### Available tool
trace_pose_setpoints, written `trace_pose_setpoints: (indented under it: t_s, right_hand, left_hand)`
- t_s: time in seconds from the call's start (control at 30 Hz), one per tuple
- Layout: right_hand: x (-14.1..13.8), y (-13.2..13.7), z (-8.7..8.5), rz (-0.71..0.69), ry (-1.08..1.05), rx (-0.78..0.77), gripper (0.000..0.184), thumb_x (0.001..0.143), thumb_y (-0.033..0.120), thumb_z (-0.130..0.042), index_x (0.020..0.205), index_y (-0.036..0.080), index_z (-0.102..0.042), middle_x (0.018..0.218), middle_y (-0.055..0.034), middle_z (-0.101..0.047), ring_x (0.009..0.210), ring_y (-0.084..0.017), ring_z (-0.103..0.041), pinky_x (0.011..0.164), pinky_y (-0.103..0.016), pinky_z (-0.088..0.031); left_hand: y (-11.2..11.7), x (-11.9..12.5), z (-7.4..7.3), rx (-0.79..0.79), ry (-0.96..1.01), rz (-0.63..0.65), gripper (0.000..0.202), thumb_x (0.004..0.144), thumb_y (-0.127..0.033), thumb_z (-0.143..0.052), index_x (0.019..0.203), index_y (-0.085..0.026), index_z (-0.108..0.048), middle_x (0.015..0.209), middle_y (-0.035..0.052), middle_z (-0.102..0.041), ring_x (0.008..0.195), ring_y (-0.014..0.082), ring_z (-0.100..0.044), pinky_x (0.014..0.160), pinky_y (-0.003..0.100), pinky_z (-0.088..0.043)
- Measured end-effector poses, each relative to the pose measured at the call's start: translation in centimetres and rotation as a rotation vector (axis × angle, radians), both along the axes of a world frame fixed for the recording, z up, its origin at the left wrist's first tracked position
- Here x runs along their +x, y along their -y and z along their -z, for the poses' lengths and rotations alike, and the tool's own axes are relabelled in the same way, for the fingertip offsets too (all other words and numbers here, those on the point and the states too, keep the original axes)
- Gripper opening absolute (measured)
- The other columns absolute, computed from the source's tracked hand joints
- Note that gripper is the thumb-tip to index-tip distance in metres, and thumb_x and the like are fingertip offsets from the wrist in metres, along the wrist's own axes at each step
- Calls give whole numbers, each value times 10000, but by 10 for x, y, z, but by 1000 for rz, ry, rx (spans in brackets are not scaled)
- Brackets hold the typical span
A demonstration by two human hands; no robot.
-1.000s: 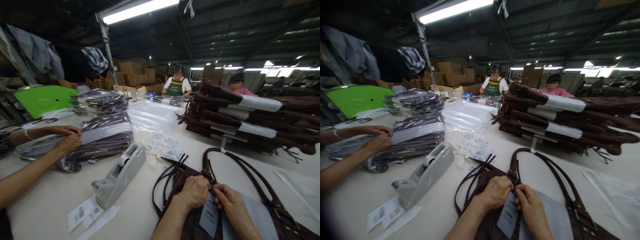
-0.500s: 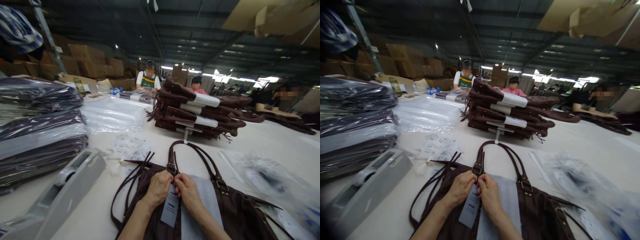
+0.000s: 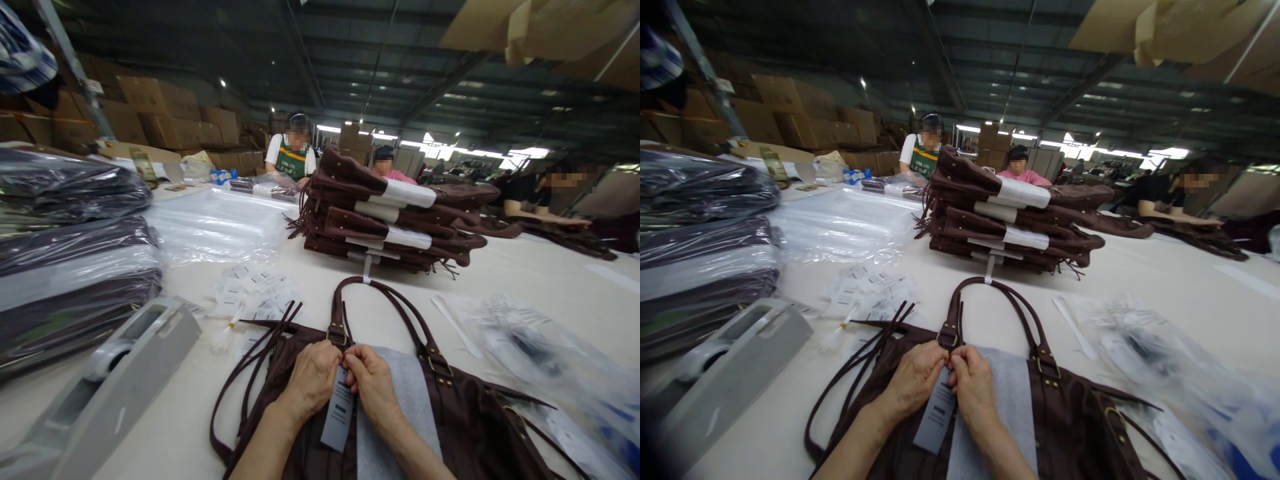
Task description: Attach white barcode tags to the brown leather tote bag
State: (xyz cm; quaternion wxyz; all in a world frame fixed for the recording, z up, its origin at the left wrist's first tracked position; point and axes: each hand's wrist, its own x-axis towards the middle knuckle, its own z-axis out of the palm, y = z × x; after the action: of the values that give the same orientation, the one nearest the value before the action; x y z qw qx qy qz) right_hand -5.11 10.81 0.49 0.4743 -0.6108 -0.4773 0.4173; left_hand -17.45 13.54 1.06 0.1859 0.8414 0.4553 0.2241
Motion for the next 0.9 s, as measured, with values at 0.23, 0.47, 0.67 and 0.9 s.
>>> trace_pose_setpoints:
  t_s: [0.23,0.47,0.67,0.9]
  right_hand:
    - [0,0,1,-22,34,-6,174,737,303,-423,660,170,-505,446,48,-467,377,-72,-404,375,-177,-328]
    - [-1,0,3,14,15,-4,173,736,309,-418,656,174,-492,451,48,-463,377,-72,-399,370,-174,-323]
    - [-1,0,6,3,11,-11,218,738,362,-417,661,174,-493,444,40,-464,369,-76,-391,370,-180,-313]
    - [5,-5,24,-83,-35,-23,264,732,437,-447,682,180,-484,435,44,-463,355,-74,-367,371,-183,-288]
  left_hand:
    - [0,0,1,10,-28,14,221,834,-162,-325,729,-181,-519,756,5,-551,735,134,-508,672,254,-365]
    - [-1,1,3,11,-22,22,226,834,-167,-322,722,-181,-517,748,7,-547,732,138,-503,671,258,-362]
    - [0,-2,2,-39,12,1,230,834,-173,-318,719,-192,-516,755,0,-552,734,136,-508,676,257,-367]
    - [-3,-2,4,-61,-9,6,218,805,-165,-329,751,-206,-536,806,17,-589,752,154,-538,673,273,-378]
